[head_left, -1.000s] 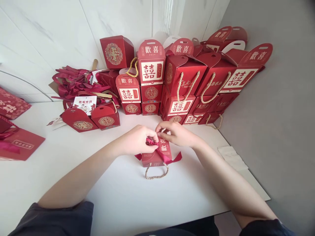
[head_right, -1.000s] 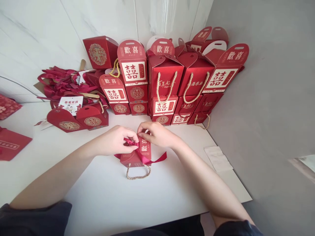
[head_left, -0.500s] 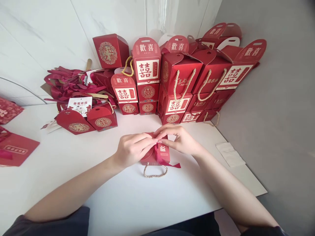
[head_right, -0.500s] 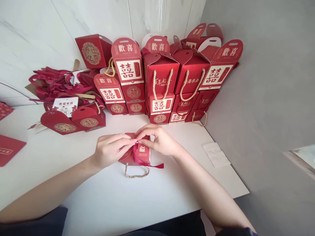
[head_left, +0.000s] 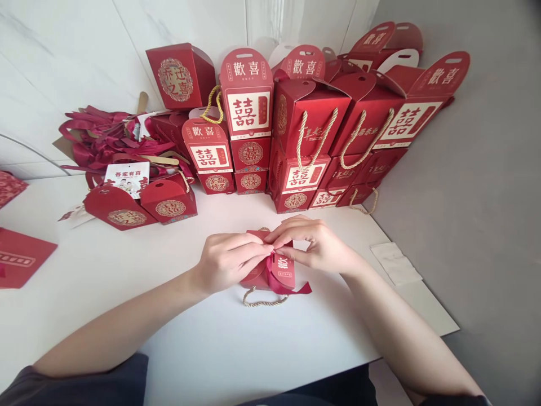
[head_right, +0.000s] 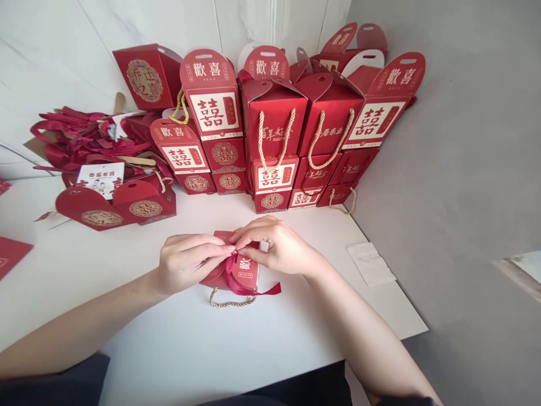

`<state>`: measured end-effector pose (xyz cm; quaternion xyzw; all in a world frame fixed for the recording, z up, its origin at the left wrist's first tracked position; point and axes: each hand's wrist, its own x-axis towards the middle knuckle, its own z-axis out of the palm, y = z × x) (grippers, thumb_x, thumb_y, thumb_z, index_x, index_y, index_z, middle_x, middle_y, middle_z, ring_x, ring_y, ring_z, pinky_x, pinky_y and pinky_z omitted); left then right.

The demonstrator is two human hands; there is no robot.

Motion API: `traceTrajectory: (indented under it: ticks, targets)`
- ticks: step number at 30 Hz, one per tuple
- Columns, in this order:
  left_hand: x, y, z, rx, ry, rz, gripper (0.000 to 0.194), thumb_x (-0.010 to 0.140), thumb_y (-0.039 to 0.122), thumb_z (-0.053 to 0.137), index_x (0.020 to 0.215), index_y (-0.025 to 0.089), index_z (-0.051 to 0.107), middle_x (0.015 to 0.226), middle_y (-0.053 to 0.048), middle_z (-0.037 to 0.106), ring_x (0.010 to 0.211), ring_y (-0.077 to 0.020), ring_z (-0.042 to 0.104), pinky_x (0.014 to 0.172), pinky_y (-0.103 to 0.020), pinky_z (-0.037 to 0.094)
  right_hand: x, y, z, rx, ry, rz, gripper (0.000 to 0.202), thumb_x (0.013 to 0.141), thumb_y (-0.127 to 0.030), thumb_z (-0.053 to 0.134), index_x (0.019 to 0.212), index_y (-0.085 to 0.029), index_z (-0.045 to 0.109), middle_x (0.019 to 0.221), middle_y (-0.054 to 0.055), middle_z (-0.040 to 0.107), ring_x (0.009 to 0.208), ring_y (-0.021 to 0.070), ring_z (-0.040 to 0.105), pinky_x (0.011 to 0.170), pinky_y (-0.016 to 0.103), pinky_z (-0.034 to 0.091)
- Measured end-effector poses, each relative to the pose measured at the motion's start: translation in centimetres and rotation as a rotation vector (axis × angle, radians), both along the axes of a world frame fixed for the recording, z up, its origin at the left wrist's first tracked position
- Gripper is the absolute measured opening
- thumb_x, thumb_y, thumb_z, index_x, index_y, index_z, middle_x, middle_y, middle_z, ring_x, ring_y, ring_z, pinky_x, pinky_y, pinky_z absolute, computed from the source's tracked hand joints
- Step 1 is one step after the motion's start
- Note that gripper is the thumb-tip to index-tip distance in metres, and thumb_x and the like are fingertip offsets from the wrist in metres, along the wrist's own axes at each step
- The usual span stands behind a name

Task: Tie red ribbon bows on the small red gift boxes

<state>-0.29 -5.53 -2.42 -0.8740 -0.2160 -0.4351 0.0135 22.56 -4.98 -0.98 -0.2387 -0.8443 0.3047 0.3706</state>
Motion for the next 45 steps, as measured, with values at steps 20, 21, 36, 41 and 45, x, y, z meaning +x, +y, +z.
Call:
traceTrajectory:
  ticks: [20, 21, 36, 41, 45]
  targets:
    - [0.1, -0.4, 1.0, 0.35, 0.143, 0.075, 0.019, 0.077, 0.011, 0.074, 0.094, 0.017, 0.069, 0.077, 0.001, 0.075, 0.053, -0.0088, 0.06, 0.047, -0.024, 0.043, 0.3, -0.1, 0.3, 0.1, -0.069, -0.041, 0.023, 0.085, -0.012, 0.061, 0.106, -0.022, 0.06, 0.119, 0.008, 0.065, 0.112, 0.0214, 0.06, 0.096, 0.04, 0.047]
    - [0.1, -0.5, 1.1, 0.366, 0.155, 0.076, 0.02, 0.077, 0.011, 0.074, 0.095, 0.017, 0.069, 0.077, 0.002, 0.076, 0.053, -0.0087, 0.06, 0.047, -0.024, 0.043, 0.2, 0.0, 0.1, 0.083, -0.065, -0.016, 0.02, 0.086, -0.011, 0.059, 0.103, -0.022, 0.06, 0.117, 0.007, 0.066, 0.111, 0.021, 0.06, 0.096, 0.039, 0.047]
    - [0.1, -0.6, 1.0, 0.357, 0.176, 0.059, 0.022, 0.079, 0.012, 0.072, 0.099, 0.019, 0.068, 0.08, 0.002, 0.076, 0.052, -0.0079, 0.06, 0.047, -0.024, 0.04, -1.4, -0.6, -0.8, 0.062, -0.009, -0.158, 0.018, 0.082, -0.006, 0.051, 0.092, -0.022, 0.053, 0.087, 0.001, 0.061, 0.079, 0.0164, 0.057, 0.083, 0.034, 0.048]
    - [0.0, -0.6, 1.2, 0.359, 0.188, 0.035, 0.021, 0.079, 0.01, 0.07, 0.098, 0.018, 0.068, 0.081, 0.001, 0.077, 0.055, -0.0092, 0.063, 0.045, -0.025, 0.039, -0.2, 0.6, -1.1, 0.435, -0.158, -0.547, 0.023, 0.075, -0.005, 0.054, 0.09, -0.022, 0.053, 0.085, 0.003, 0.061, 0.086, 0.0228, 0.058, 0.094, 0.045, 0.043]
    - [0.1, -0.5, 1.4, 0.381, 0.179, 0.041, 0.02, 0.078, 0.008, 0.071, 0.095, 0.018, 0.069, 0.078, 0.002, 0.076, 0.052, -0.0078, 0.06, 0.043, -0.024, 0.036, 3.7, 1.0, 0.4, 0.365, -0.23, -0.714, 0.022, 0.08, -0.006, 0.053, 0.095, -0.022, 0.058, 0.095, 0.007, 0.062, 0.087, 0.0245, 0.06, 0.077, 0.039, 0.049]
